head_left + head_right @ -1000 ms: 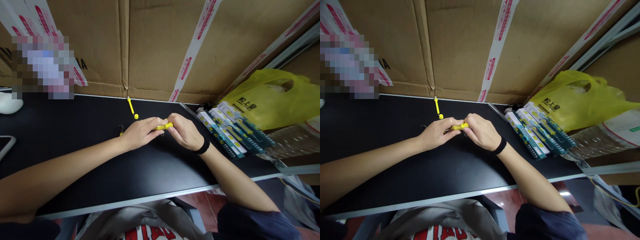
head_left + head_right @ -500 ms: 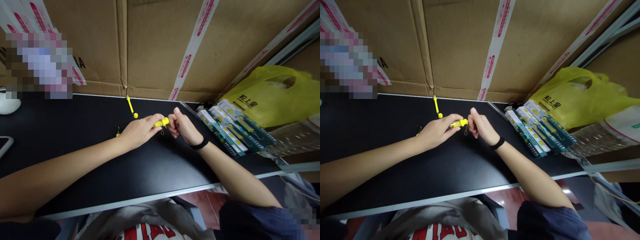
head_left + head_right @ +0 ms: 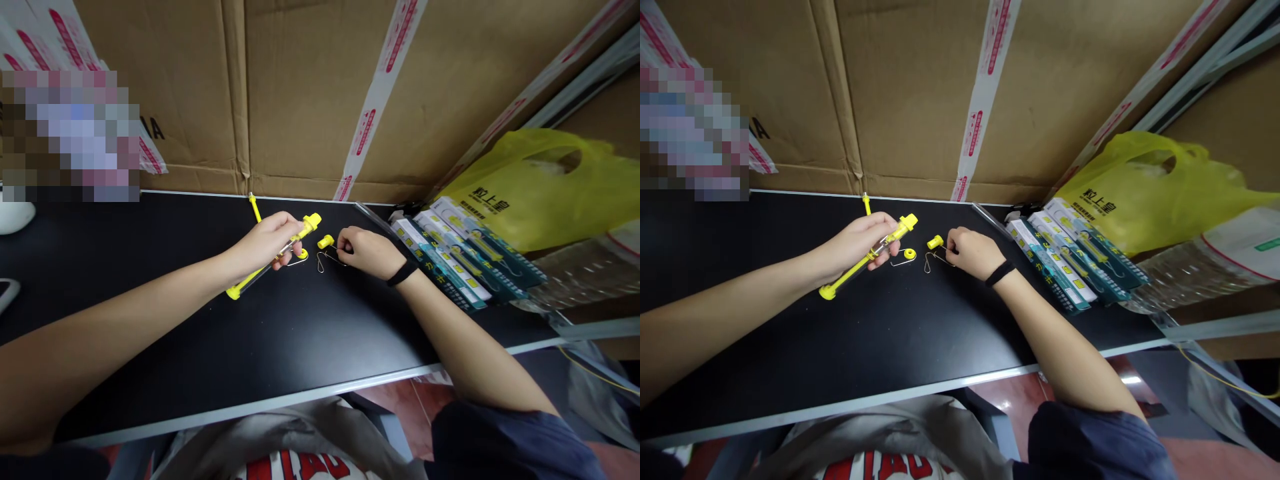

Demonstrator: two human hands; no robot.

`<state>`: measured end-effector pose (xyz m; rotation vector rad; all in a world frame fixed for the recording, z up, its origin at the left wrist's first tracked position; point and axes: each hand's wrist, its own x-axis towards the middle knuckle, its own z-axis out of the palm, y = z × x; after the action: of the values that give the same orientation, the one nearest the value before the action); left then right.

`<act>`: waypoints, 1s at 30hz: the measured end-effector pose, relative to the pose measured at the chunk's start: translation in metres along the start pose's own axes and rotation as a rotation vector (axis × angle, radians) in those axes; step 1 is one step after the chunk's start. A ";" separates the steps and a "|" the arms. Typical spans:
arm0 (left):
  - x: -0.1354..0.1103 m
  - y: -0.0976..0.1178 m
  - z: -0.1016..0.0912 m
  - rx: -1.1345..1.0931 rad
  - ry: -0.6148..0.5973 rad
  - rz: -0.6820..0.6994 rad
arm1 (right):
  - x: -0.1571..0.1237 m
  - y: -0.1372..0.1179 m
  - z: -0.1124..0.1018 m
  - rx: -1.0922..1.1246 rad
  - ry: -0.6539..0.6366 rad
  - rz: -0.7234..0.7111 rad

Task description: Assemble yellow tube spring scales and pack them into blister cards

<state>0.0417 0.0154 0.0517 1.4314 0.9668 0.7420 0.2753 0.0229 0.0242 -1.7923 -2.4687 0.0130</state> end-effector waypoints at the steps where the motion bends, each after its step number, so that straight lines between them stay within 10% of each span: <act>1: -0.001 0.001 0.002 -0.029 -0.013 -0.023 | 0.001 -0.001 0.001 0.017 -0.006 0.014; 11: -0.009 -0.007 0.008 0.013 -0.185 0.024 | 0.000 -0.007 -0.004 0.535 0.268 -0.068; 16: -0.012 -0.014 0.008 0.175 -0.203 0.120 | -0.011 -0.024 -0.012 1.191 0.000 -0.274; 30: -0.013 -0.021 0.014 0.149 -0.205 0.125 | -0.008 -0.033 -0.002 1.339 -0.030 -0.256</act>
<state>0.0448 -0.0037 0.0307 1.6749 0.7927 0.6095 0.2471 0.0050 0.0275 -0.8443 -1.7683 1.2880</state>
